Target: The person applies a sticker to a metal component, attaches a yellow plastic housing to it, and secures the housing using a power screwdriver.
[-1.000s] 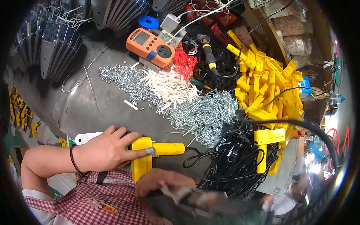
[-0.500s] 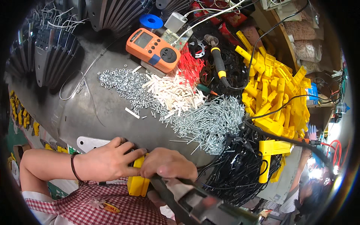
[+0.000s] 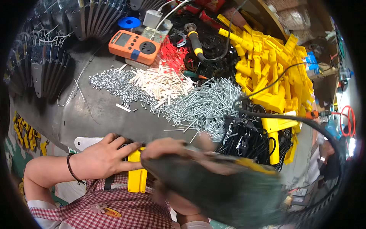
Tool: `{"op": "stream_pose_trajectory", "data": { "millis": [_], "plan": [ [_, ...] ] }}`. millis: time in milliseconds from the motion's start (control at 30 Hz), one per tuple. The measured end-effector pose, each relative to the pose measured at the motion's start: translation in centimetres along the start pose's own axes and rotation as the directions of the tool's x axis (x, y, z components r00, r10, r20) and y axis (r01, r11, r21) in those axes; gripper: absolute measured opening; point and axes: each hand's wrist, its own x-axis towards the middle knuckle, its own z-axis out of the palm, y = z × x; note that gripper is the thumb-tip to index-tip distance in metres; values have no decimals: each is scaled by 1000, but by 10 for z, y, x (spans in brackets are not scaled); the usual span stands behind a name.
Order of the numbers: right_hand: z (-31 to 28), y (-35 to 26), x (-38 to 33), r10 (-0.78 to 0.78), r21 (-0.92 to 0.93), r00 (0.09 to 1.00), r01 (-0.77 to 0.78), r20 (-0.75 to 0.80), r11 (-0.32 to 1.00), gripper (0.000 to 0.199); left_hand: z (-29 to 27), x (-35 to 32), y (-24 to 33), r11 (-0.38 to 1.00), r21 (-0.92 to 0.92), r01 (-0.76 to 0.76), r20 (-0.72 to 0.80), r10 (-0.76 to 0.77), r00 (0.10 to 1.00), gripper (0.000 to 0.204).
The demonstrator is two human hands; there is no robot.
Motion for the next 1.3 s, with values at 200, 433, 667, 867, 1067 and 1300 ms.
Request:
{"op": "stream_pose_trajectory", "data": {
  "millis": [200, 433, 667, 867, 1067, 1300],
  "plan": [
    [-45, -16, -27, 346, 744, 874, 27, -342, 668, 59, -5, -8, -15, 995, 29, -98, 53, 97, 994, 60],
    [-92, 23, -73, 448, 776, 745, 146, -494, 614, 39, 12, -23, -9, 939, -229, 257, -121, -289, 950, 68],
    [-83, 34, -60, 447, 750, 709, 174, -545, 638, 41, 11, -22, -12, 929, -245, 277, -111, -311, 944, 68],
    [-83, 37, -62, 453, 765, 729, 149, -513, 626, 40, 10, -16, -10, 931, -198, 307, -114, -333, 936, 67],
    [-84, 34, -63, 455, 757, 699, 190, -551, 625, 40, 9, -13, -10, 930, -222, 293, -104, -321, 941, 67],
    [-84, 42, -63, 473, 814, 734, 185, -487, 551, 40, 3, -11, -10, 915, -240, 325, -85, -353, 932, 64]
  ]
}}
